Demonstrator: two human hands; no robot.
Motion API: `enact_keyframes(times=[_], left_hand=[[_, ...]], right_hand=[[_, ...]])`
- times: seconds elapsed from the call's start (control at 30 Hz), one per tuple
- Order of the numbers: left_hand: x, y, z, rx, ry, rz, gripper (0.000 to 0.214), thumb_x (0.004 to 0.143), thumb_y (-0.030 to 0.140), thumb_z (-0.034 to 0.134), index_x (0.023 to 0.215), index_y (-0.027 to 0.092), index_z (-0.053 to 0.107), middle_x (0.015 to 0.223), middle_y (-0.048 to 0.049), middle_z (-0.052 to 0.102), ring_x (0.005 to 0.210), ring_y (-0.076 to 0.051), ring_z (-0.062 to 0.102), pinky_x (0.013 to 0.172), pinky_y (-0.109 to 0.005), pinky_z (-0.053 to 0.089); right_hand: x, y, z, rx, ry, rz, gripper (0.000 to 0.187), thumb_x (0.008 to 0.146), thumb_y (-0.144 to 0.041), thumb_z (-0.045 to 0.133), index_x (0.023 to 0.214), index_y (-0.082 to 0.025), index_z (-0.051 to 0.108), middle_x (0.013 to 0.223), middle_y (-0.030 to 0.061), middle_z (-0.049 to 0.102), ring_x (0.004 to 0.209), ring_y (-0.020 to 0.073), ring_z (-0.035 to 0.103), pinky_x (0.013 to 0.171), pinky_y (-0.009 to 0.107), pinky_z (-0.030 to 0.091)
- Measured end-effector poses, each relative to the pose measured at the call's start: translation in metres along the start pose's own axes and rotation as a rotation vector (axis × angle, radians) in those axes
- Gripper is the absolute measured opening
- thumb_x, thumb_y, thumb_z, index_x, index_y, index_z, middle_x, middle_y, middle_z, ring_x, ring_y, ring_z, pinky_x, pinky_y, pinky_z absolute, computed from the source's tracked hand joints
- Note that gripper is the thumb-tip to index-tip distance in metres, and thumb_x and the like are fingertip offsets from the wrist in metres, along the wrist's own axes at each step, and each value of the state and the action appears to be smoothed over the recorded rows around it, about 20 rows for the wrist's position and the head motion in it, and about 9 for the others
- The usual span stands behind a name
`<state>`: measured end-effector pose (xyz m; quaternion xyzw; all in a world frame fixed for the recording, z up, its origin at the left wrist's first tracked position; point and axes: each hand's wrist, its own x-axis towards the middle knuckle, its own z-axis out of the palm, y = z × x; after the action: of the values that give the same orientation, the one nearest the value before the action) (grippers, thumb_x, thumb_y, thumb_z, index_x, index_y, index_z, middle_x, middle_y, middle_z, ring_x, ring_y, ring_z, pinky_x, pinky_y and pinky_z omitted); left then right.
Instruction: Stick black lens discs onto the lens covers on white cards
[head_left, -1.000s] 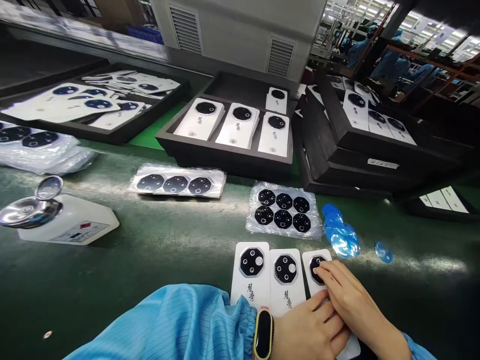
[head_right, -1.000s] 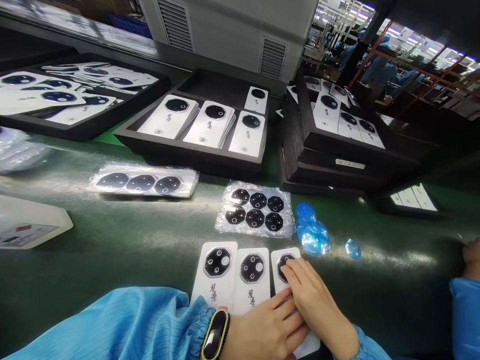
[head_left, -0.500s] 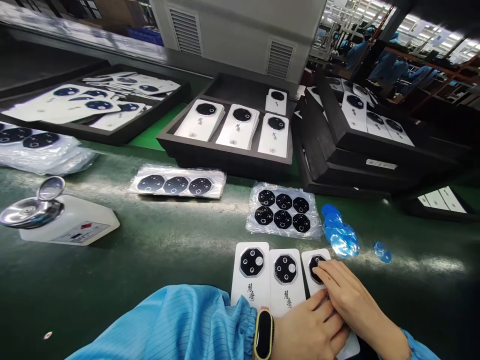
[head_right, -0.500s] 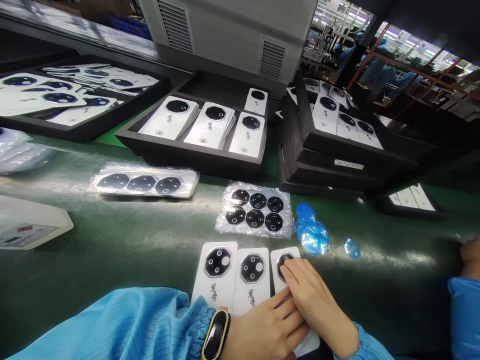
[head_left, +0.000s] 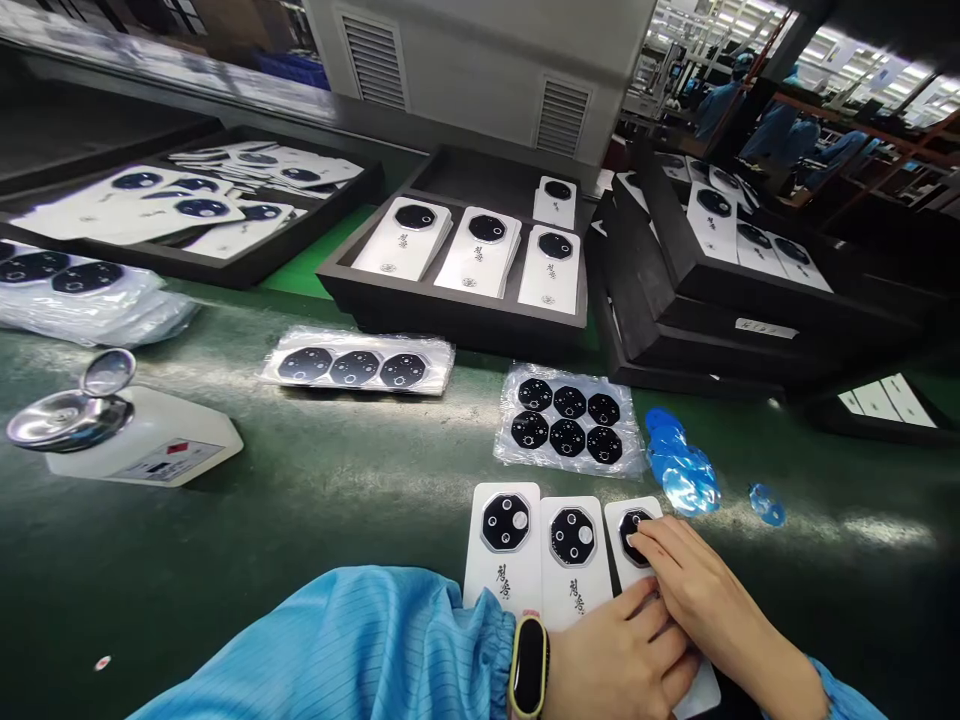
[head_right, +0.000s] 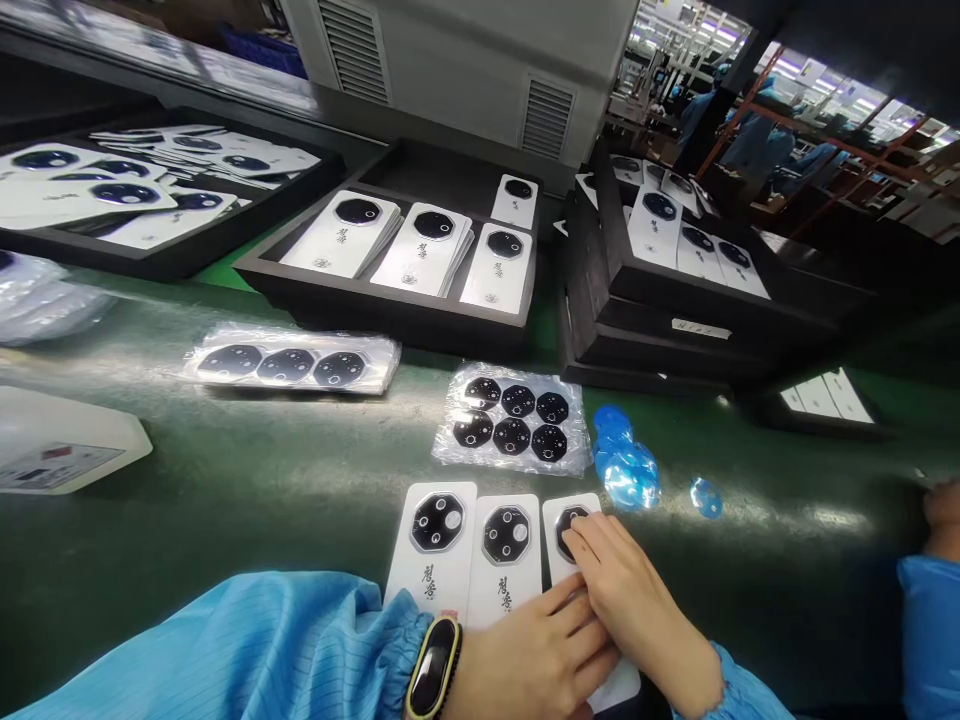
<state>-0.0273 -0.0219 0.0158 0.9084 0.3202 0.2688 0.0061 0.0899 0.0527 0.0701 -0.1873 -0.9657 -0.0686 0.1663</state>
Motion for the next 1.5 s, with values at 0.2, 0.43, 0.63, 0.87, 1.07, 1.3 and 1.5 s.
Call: enact_keyframes(times=[0.2, 0.43, 0.63, 0.87, 1.07, 1.3, 1.5], left_hand=[[-0.002, 0.004, 0.002, 0.044, -0.036, -0.023, 0.036, 0.089, 0.040, 0.055, 0.111, 0.012, 0.060, 0.110, -0.0041, 0.065, 0.109, -0.022, 0.053, 0.102, -0.035, 0.034], [0.000, 0.000, -0.002, -0.002, -0.059, -0.004, 0.036, 0.087, 0.039, 0.059, 0.108, 0.011, 0.061, 0.103, -0.0035, 0.065, 0.101, -0.021, 0.056, 0.103, -0.036, 0.033], [0.000, -0.001, 0.000, -0.007, 0.019, 0.017, 0.033, 0.083, 0.038, 0.062, 0.100, 0.010, 0.062, 0.094, -0.0041, 0.065, 0.091, -0.021, 0.058, 0.099, -0.036, 0.034], [0.001, 0.000, -0.002, -0.026, -0.037, -0.002, 0.029, 0.089, 0.034, 0.055, 0.104, 0.010, 0.061, 0.097, -0.0043, 0.065, 0.095, -0.020, 0.057, 0.101, -0.035, 0.032], [0.002, 0.000, -0.004, -0.024, -0.027, 0.001, 0.029, 0.090, 0.032, 0.053, 0.105, 0.008, 0.061, 0.097, -0.0050, 0.065, 0.098, -0.021, 0.057, 0.101, -0.036, 0.033], [-0.001, 0.004, 0.003, 0.031, -0.026, -0.014, 0.035, 0.090, 0.038, 0.052, 0.110, 0.011, 0.060, 0.109, -0.0065, 0.065, 0.108, -0.022, 0.056, 0.102, -0.035, 0.037], [-0.003, 0.000, -0.003, 0.124, -0.083, 0.036, 0.037, 0.093, 0.041, 0.047, 0.115, 0.013, 0.056, 0.122, -0.0052, 0.060, 0.117, -0.021, 0.050, 0.103, -0.034, 0.034]], right_hand=[[-0.006, 0.009, 0.003, 0.103, 0.054, 0.110, 0.028, 0.094, -0.009, 0.030, 0.090, -0.016, 0.056, 0.078, 0.0060, 0.064, 0.072, 0.0152, 0.065, 0.067, 0.025, 0.057], [-0.010, 0.004, 0.008, 0.117, 0.014, 0.114, 0.029, 0.092, -0.006, 0.031, 0.090, -0.018, 0.056, 0.078, 0.0045, 0.064, 0.072, 0.0155, 0.065, 0.068, 0.026, 0.058], [-0.011, 0.002, 0.009, 0.072, -0.064, 0.094, 0.033, 0.088, -0.003, 0.030, 0.089, -0.016, 0.060, 0.081, 0.0078, 0.065, 0.076, 0.0182, 0.066, 0.069, 0.028, 0.058], [-0.008, 0.002, 0.005, 0.044, -0.048, 0.050, 0.036, 0.085, 0.001, 0.029, 0.088, -0.014, 0.061, 0.079, 0.0079, 0.065, 0.073, 0.0181, 0.064, 0.068, 0.029, 0.058], [-0.002, 0.001, 0.002, 0.056, -0.022, 0.043, 0.037, 0.086, 0.001, 0.028, 0.085, -0.015, 0.061, 0.076, 0.0070, 0.066, 0.069, 0.0180, 0.065, 0.063, 0.029, 0.058], [-0.006, 0.007, -0.004, 0.299, 0.077, 0.227, 0.030, 0.088, -0.008, 0.036, 0.082, -0.021, 0.062, 0.075, 0.0029, 0.067, 0.067, 0.0144, 0.066, 0.062, 0.023, 0.057], [-0.045, 0.020, -0.015, 0.532, 0.238, 0.949, 0.028, 0.080, -0.050, 0.057, 0.073, -0.024, 0.065, 0.079, 0.0061, 0.070, 0.075, 0.0228, 0.069, 0.067, 0.031, 0.058]])
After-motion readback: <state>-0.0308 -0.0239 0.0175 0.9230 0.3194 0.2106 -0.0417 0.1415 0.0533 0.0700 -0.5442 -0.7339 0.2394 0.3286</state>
